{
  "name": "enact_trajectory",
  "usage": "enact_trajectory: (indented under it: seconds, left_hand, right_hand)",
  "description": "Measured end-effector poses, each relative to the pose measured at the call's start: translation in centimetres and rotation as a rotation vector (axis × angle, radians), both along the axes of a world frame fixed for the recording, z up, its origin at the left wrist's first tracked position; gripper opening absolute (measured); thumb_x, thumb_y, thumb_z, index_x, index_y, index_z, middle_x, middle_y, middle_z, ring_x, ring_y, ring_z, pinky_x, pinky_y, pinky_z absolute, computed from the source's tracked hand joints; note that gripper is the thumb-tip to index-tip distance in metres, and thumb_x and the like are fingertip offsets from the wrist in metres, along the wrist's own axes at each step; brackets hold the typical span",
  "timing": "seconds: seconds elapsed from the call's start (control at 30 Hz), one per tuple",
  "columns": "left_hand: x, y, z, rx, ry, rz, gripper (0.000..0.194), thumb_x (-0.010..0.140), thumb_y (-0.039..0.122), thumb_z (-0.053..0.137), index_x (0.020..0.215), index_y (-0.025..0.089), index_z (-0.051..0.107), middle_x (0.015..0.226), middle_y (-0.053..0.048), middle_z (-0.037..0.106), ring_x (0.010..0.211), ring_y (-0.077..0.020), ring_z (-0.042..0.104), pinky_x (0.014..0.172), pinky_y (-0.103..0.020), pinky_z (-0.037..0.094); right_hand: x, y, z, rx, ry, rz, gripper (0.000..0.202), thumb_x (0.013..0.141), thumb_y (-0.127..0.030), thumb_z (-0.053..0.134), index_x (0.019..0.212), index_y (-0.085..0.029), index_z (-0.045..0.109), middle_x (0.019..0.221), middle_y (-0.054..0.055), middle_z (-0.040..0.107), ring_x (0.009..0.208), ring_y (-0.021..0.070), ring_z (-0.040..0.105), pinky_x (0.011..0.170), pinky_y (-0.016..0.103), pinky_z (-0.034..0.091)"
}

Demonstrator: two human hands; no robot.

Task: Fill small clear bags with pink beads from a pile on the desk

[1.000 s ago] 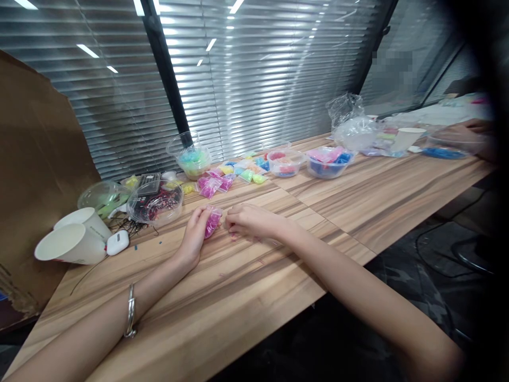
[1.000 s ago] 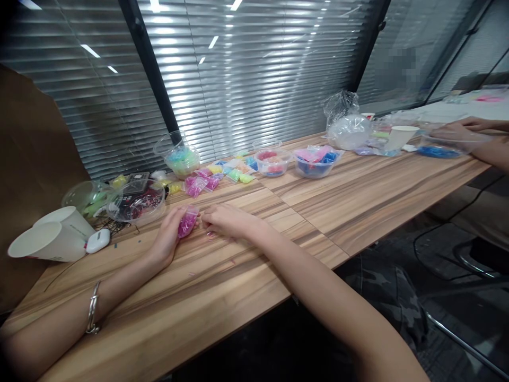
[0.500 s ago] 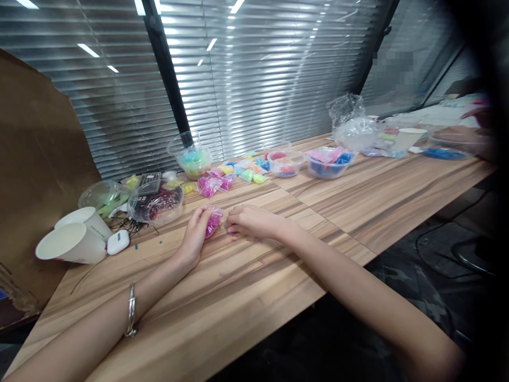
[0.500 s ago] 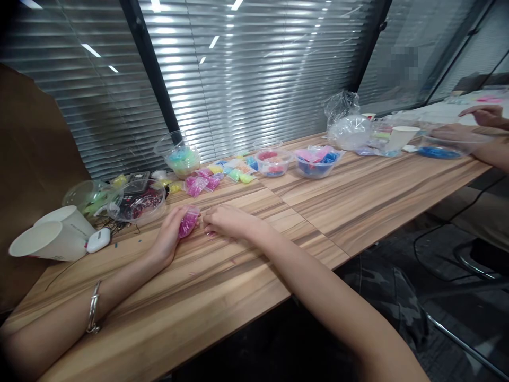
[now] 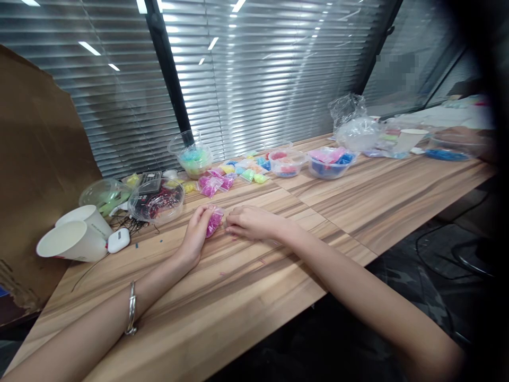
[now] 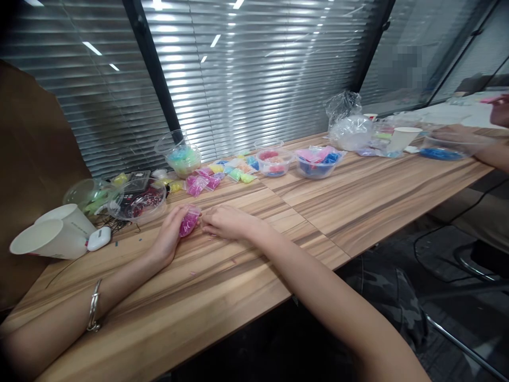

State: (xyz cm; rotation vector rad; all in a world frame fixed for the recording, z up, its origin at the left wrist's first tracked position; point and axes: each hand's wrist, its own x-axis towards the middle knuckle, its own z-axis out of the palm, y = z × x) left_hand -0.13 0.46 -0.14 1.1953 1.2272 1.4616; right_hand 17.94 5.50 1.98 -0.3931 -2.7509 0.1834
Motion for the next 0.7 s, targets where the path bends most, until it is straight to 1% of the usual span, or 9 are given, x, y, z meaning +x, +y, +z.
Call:
enact_trajectory:
  seconds: [0.17,0.3,0.37,0.4,0.43,0.47,0.53,0.6,0.7]
  left_hand:
    - [0.0,0.0,0.1,0.027,0.023,0.009,0.027,0.079,0.043,0.058,0.092,0.020,0.063,0.096,-0.002,0.064,0.091,-0.0139,0.057,0.085,-0.023,0.043]
    - [0.0,0.0,0.2,0.032,-0.027,0.043,0.029,0.079,0.045,0.058,0.092,0.019,0.062,0.096,-0.002,0.064,0.088,-0.0136,0.059,0.080,-0.023,0.045]
    - [0.0,-0.1,0.2,0.009,-0.063,0.055,0.033,0.079,0.049,0.057,0.093,0.019,0.060,0.094,-0.002,0.065,0.082,-0.0135,0.060,0.075,-0.023,0.047]
    - [0.1,-0.2,0.3,-0.004,-0.076,0.053,0.035,0.078,0.051,0.057,0.094,0.020,0.060,0.093,-0.003,0.065,0.079,-0.0135,0.060,0.072,-0.024,0.048]
    - [0.1,-0.3,0.3,-0.016,-0.084,0.045,0.036,0.078,0.052,0.057,0.095,0.020,0.059,0.092,-0.003,0.065,0.077,-0.0135,0.061,0.071,-0.024,0.048]
    - [0.1,-0.3,0.3,-0.027,-0.088,0.035,0.037,0.077,0.053,0.058,0.096,0.020,0.059,0.092,-0.003,0.065,0.076,-0.0137,0.061,0.070,-0.024,0.049]
    - [0.2,-0.5,0.4,-0.041,-0.089,0.022,0.038,0.076,0.053,0.059,0.096,0.021,0.059,0.093,-0.002,0.064,0.075,-0.0139,0.061,0.069,-0.025,0.050]
    - [0.3,-0.6,0.4,-0.050,-0.087,0.016,0.038,0.076,0.053,0.060,0.096,0.021,0.059,0.093,-0.002,0.064,0.075,-0.0139,0.062,0.070,-0.026,0.050]
    - [0.3,-0.6,0.6,-0.051,-0.083,0.019,0.038,0.075,0.054,0.060,0.095,0.021,0.059,0.092,-0.002,0.064,0.073,-0.0131,0.061,0.069,-0.026,0.050]
  right_hand:
    - [0.0,0.0,-0.2,-0.048,0.007,0.035,0.008,0.090,-0.015,0.050,0.086,-0.013,0.057,0.083,0.006,0.061,0.074,0.0144,0.052,0.068,0.025,0.038]
    - [-0.8,-0.9,-0.1,-0.192,0.084,0.136,0.017,0.088,-0.008,0.048,0.096,-0.014,0.062,0.094,0.007,0.063,0.089,0.0163,0.055,0.082,0.028,0.041]
    - [-1.3,-1.7,-0.1,-0.308,0.120,0.208,0.017,0.090,-0.011,0.049,0.100,-0.015,0.062,0.101,0.007,0.063,0.097,0.0160,0.054,0.089,0.028,0.041]
    - [-1.5,-2.1,-0.1,-0.368,0.121,0.244,0.015,0.089,-0.015,0.053,0.101,-0.016,0.063,0.103,0.007,0.063,0.099,0.0157,0.054,0.090,0.028,0.040]
    - [-1.7,-2.5,-0.2,-0.417,0.110,0.279,0.016,0.087,-0.020,0.059,0.102,-0.016,0.063,0.104,0.006,0.062,0.100,0.0156,0.053,0.092,0.028,0.040]
    - [-1.9,-2.7,-0.2,-0.447,0.091,0.311,0.021,0.083,-0.025,0.066,0.103,-0.017,0.064,0.105,0.006,0.061,0.102,0.0159,0.053,0.093,0.028,0.039]
    - [-1.9,-3.0,-0.3,-0.470,0.043,0.365,0.031,0.076,-0.030,0.074,0.103,-0.018,0.065,0.108,0.006,0.059,0.106,0.0167,0.050,0.096,0.028,0.037]
    - [-1.8,-3.0,-0.3,-0.490,0.000,0.398,0.029,0.075,-0.028,0.074,0.101,-0.018,0.066,0.109,0.006,0.056,0.107,0.0166,0.048,0.096,0.027,0.036]
    - [-1.6,-2.9,-0.1,-0.545,-0.038,0.420,0.016,0.079,-0.023,0.071,0.094,-0.019,0.067,0.108,0.005,0.056,0.106,0.0157,0.048,0.094,0.026,0.037]
